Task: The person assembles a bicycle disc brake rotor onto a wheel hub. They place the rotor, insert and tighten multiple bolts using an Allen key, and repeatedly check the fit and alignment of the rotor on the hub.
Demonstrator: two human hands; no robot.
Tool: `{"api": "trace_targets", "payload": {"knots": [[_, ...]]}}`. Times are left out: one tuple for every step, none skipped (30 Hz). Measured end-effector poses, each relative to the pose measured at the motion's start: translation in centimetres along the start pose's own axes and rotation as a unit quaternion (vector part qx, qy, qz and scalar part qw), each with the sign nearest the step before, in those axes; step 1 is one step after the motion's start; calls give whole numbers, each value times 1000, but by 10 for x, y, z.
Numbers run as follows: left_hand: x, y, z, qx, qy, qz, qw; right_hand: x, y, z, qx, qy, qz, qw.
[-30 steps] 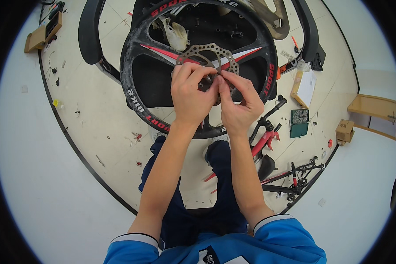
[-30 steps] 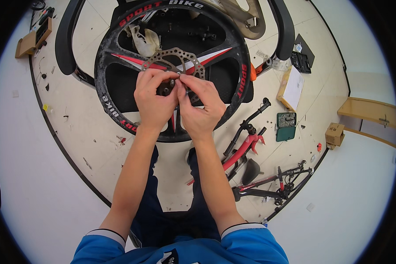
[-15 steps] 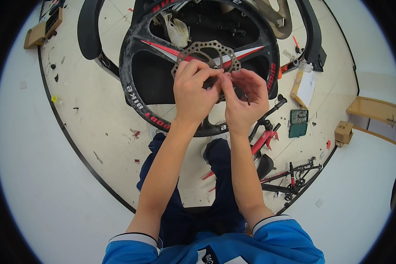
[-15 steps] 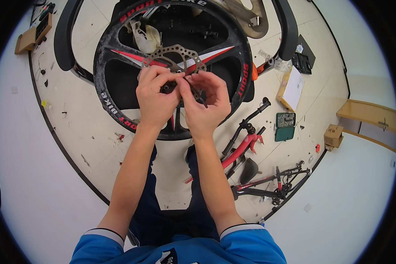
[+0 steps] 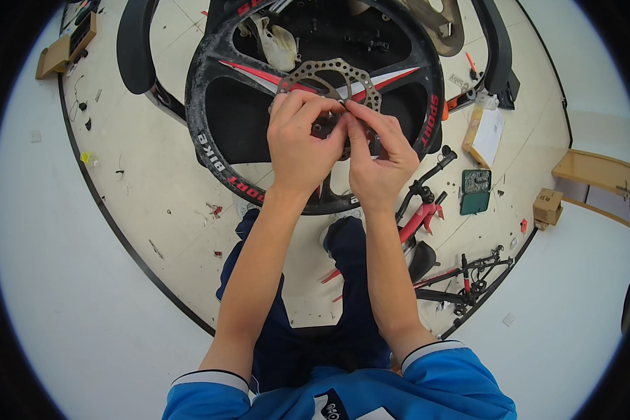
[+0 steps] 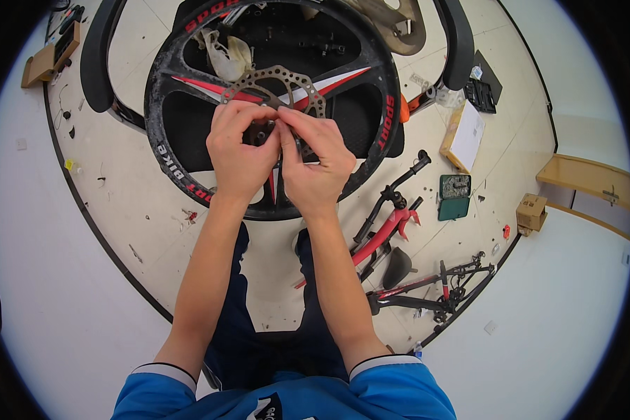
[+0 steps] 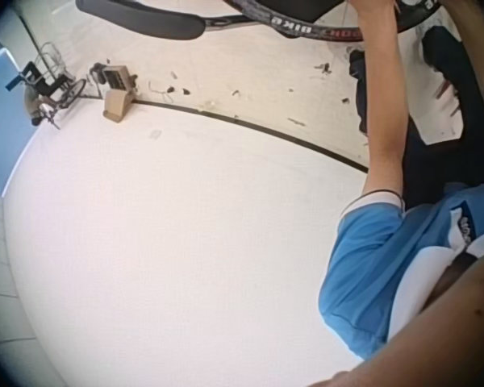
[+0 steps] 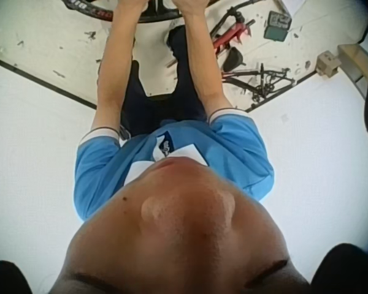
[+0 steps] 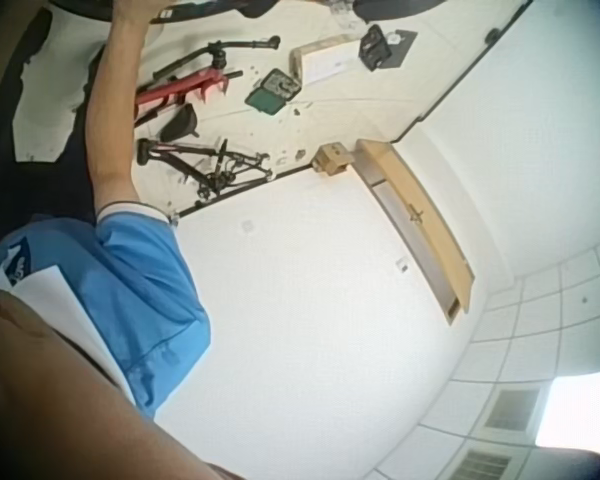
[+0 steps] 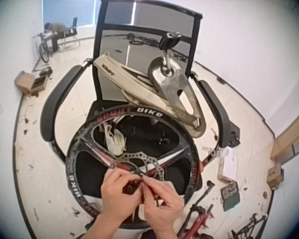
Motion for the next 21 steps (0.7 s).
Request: {"api": "trace_targets", "payload": {"knots": [[-1, -1, 0, 1, 2, 0, 1000, 2, -1, -1, 10, 11, -3, 1000], [-2, -1, 0, -1, 1, 3, 1000, 3, -2, -1, 20, 22, -5, 1000], [-2, -1, 0, -3, 0, 5, 1000, 4, -3, -2, 27, 25, -5, 999], [-3, 0, 0, -4, -1, 9, 1000, 4, -2, -3, 32, 28, -5, 999], [-3, 0, -1, -1, -2, 9, 1000, 5, -2, -3, 37, 31, -6, 999], [-3, -2, -2, 1, -3, 8, 1000, 4, -2, -4, 15, 13, -5, 1000], [-3, -1, -3, 5, -3, 8, 1000, 2, -2, -5, -7, -5, -5, 1000], [-3, -2, -3, 1, -5, 5, 1000, 2, -2, -5, -29, -22, -4, 999], [-4, -2, -2, -2, -7, 1, 1000, 3, -3, -3, -19, -12, 1, 1000], [-2, -2, -1, -5, -12, -4, 1000, 2, -4, -1, -10, -5, 7, 1000], [-2, -2, 0, 5, -9, -1, 1000, 1, -5, 1, -1, 2, 13, 1000], [-2, -1, 2, 16, -6, 2, 1000, 1, -7, 4, 4, 10, 19, 1000], [-1, -1, 2, 26, -2, 5, 1000, 2, -9, 7, 10, 18, 25, 999], [0, -2, 1, 22, -5, 6, 1000, 2, -9, 9, 15, 26, 31, 999], [1, -3, -1, 18, -9, 6, 1000, 2, -9, 8, 5, 15, 24, 1000], [0, -3, -3, 13, -10, 7, 1000, 2, -7, 4, -4, 5, 15, 1000], [0, -4, -4, 9, -17, 7, 1000, 3, -5, 0, -14, -5, 7, 1000], [-1, -4, -5, 5, -24, 7, 1000, 4, -3, -3, -8, 2, -1, 1000], [-1, -4, -4, 2, -32, 7, 999, 4, -1, -6, -3, 7, -8, 1000], [-1, -3, -3, 5, -29, 6, 1000, 4, 0, -8, 2, 12, -15, 1000], [1, -3, -1, 8, -26, 4, 1000, 4, -2, -8, -13, 9, -35, 999]]}}
Point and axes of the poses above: each hand's wrist, its own y-axis towards the middle knuckle, its own x-axis out of the palm, z = x × y, the point moved 4 cm from there along y, towards the middle knuckle, and after that the axes turned 2 degrees about -y, right-handed, at the moved point
